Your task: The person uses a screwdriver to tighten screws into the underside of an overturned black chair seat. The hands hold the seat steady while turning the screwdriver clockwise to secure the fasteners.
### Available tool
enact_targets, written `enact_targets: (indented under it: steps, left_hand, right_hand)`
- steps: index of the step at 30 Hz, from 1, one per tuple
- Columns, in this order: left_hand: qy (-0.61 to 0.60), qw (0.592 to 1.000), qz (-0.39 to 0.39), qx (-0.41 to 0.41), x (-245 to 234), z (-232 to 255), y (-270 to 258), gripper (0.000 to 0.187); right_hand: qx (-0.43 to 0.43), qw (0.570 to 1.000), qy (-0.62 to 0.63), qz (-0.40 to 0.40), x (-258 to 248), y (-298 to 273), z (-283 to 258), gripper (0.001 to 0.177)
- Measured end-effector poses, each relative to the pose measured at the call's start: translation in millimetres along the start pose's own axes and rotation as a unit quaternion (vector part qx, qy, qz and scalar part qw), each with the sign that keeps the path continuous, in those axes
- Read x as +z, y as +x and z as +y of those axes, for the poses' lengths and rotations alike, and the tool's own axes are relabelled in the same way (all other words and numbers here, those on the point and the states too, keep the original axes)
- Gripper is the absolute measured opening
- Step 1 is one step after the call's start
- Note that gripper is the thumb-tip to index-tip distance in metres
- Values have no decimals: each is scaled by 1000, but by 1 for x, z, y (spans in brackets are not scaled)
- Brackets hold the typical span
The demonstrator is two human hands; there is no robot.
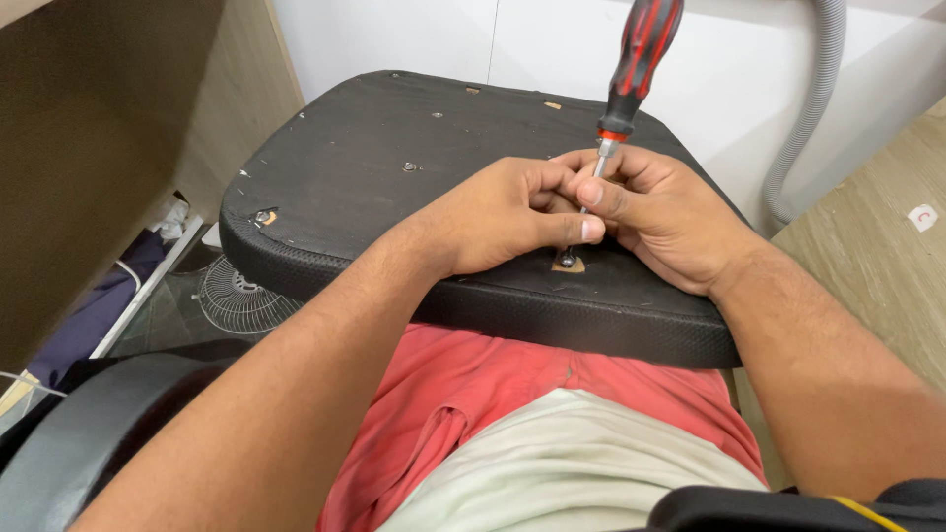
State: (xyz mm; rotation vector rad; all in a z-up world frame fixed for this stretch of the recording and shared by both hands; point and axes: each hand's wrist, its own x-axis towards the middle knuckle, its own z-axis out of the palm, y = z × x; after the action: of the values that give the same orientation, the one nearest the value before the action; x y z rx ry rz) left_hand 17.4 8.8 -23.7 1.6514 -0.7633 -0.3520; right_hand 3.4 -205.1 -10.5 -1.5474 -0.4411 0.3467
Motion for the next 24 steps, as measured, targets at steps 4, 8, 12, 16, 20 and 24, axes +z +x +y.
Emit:
enact_targets:
  steps: [4, 8, 12, 16, 20, 24]
  left_hand:
    - [-24, 1000, 7, -4, 1, 1, 1, 31]
    - [-42, 999, -7, 18, -1, 4, -2, 37]
    - [27, 1000, 11, -3, -1, 9, -5, 28]
    - [7, 1000, 21, -15, 1, 10, -7, 31]
    - [-25, 999, 17, -14, 0, 7, -4, 32]
    - [-2, 1000, 6, -18, -2, 3, -2, 28]
  right_hand:
    - [-4, 1000, 15, -12, -1, 2, 3, 33]
    - [-23, 998, 38, -53, -2, 2, 2, 32]
    - [-20, 999, -15, -24, 2, 3, 0, 26]
    - [-6, 999, -35, 2, 5, 3, -1, 24]
    - [-6, 1000, 0, -23, 3, 1, -1, 27]
    - [-27, 999, 17, -40, 3, 4, -1, 20]
